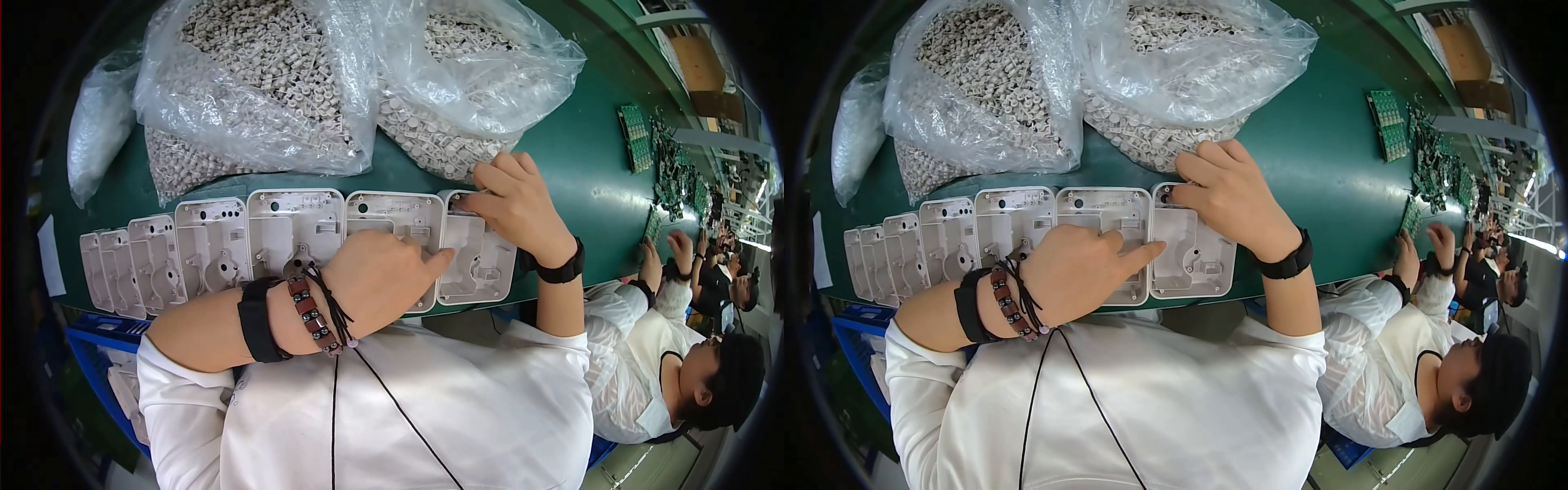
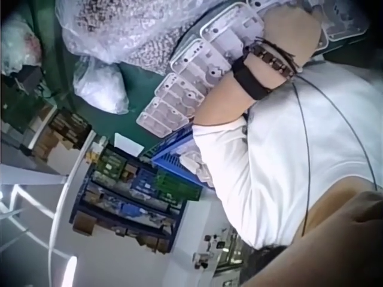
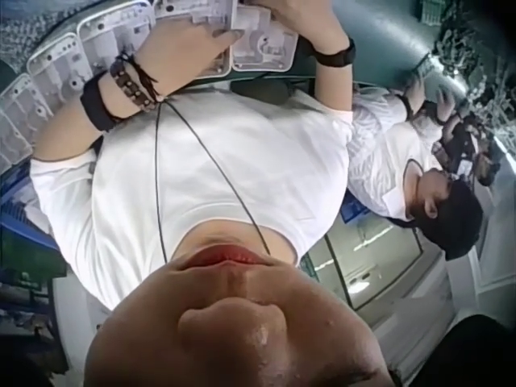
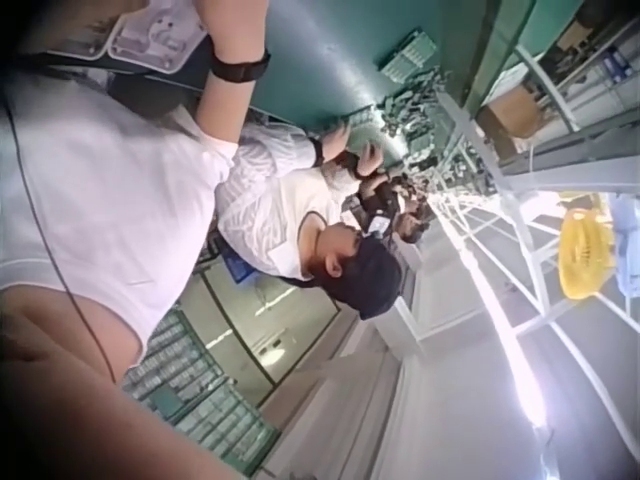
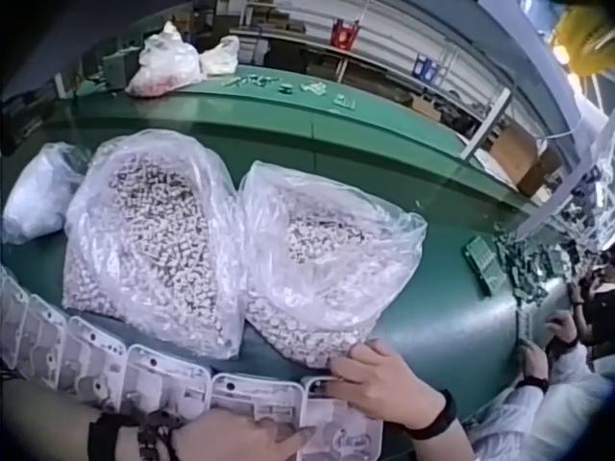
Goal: The person takes plastic housings from a blue bin, places them on the table, and inserts small white components into them by hand. After filling several housings, the person stacks them and places them back into the blue bin.
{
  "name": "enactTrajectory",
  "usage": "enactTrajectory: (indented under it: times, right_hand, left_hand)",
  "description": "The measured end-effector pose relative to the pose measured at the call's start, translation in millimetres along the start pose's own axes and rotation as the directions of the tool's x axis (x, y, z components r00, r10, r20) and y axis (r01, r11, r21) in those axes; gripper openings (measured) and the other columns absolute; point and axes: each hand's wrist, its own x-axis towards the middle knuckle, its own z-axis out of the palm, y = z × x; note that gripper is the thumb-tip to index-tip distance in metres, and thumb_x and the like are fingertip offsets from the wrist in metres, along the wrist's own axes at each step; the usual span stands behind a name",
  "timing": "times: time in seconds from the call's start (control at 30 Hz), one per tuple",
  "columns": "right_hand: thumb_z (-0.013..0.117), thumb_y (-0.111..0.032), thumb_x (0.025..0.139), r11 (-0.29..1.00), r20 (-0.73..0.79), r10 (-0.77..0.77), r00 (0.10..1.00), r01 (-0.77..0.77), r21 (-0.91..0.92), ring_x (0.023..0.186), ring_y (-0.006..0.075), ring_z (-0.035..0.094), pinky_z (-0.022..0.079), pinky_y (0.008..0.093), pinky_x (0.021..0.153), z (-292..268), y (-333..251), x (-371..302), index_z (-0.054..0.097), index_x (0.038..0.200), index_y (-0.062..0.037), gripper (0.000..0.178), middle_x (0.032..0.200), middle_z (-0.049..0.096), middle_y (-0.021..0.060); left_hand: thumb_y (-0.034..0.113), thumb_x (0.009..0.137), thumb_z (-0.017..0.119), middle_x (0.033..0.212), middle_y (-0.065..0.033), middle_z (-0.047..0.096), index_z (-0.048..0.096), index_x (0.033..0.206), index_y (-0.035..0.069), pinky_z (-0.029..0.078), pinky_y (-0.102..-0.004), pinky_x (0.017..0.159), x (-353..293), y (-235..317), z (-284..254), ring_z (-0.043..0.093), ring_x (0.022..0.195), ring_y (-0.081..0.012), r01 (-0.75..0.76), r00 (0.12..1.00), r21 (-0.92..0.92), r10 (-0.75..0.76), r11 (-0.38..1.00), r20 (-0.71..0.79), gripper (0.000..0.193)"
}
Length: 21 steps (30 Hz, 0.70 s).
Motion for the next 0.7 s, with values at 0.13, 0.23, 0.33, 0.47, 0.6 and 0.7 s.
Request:
enactTrajectory:
  times: [0.13,0.23,0.33,0.47,0.6,0.7]
  right_hand:
    - [0.061,-0.012,0.06,0.999,0.022,-0.002,1.0,0.003,-0.033,0.073,0.0183,0.045,0.032,0.0302,0.064,0,-9,-2,0.064,0.071,-0.0148,0.012,0.075,0.044,-0.0006]
    - [0.059,-0.012,0.06,0.994,-0.006,0.003,1.0,-0.003,-0.108,0.072,0.0184,0.044,0.033,0.0301,0.064,0,-12,-3,0.064,0.072,-0.015,0.013,0.074,0.043,-0.0008]
    - [0.06,-0.011,0.059,1.0,-0.044,0.019,0.999,-0.02,-0.018,0.07,0.0186,0.043,0.032,0.0303,0.064,8,-2,-4,0.065,0.071,-0.0157,0.014,0.072,0.041,-0.0008]
    - [0.061,-0.01,0.057,0.993,-0.063,0.015,0.998,-0.007,0.118,0.07,0.0188,0.042,0.032,0.0303,0.064,12,3,-3,0.066,0.071,-0.0163,0.016,0.072,0.04,-0.0005]
    - [0.062,-0.009,0.056,0.987,-0.066,0.033,0.997,-0.022,0.159,0.07,0.0195,0.042,0.032,0.0303,0.064,10,4,-4,0.066,0.07,-0.0164,0.016,0.072,0.039,0.0]
    - [0.063,-0.008,0.055,0.989,-0.014,0.025,1.0,-0.022,0.149,0.071,0.0199,0.042,0.031,0.0303,0.064,9,4,-2,0.066,0.071,-0.0164,0.018,0.071,0.039,0.0003]
  left_hand:
    - [0.014,0.078,0.052,0.062,-0.0038,0.059,0.059,0.11,0.011,0.048,-0.0307,0.047,0,-1,2,0.061,0.056,-0.0193,0.017,1.0,-0.028,-0.017,0.999,0.015,0.033]
    - [0.014,0.078,0.052,0.063,-0.0042,0.059,0.059,0.11,0.011,0.048,-0.0309,0.047,1,-1,3,0.062,0.055,-0.0193,0.011,1.0,-0.032,-0.01,0.999,0.019,0.033]
    - [0.014,0.077,0.052,0.063,-0.0047,0.06,0.058,0.109,0.01,0.048,-0.0306,0.048,3,-1,3,0.062,0.056,-0.0194,0.011,1.0,-0.019,-0.011,1.0,0.024,0.032]
    - [0.013,0.077,0.052,0.063,-0.0049,0.06,0.057,0.11,0.01,0.048,-0.0302,0.048,3,-3,3,0.062,0.056,-0.0194,0.001,1.0,-0.032,-0.001,0.999,0.024,0.033]
    - [0.014,0.077,0.052,0.063,-0.005,0.06,0.057,0.11,0.01,0.048,-0.0301,0.048,3,-3,2,0.062,0.056,-0.0194,-0.007,0.999,-0.04,0.009,0.999,0.039,0.033]
    - [0.014,0.078,0.052,0.063,-0.005,0.06,0.057,0.11,0.011,0.048,-0.0303,0.048,3,-3,0,0.062,0.056,-0.0194,0.007,0.999,-0.046,-0.005,0.999,0.044,0.033]
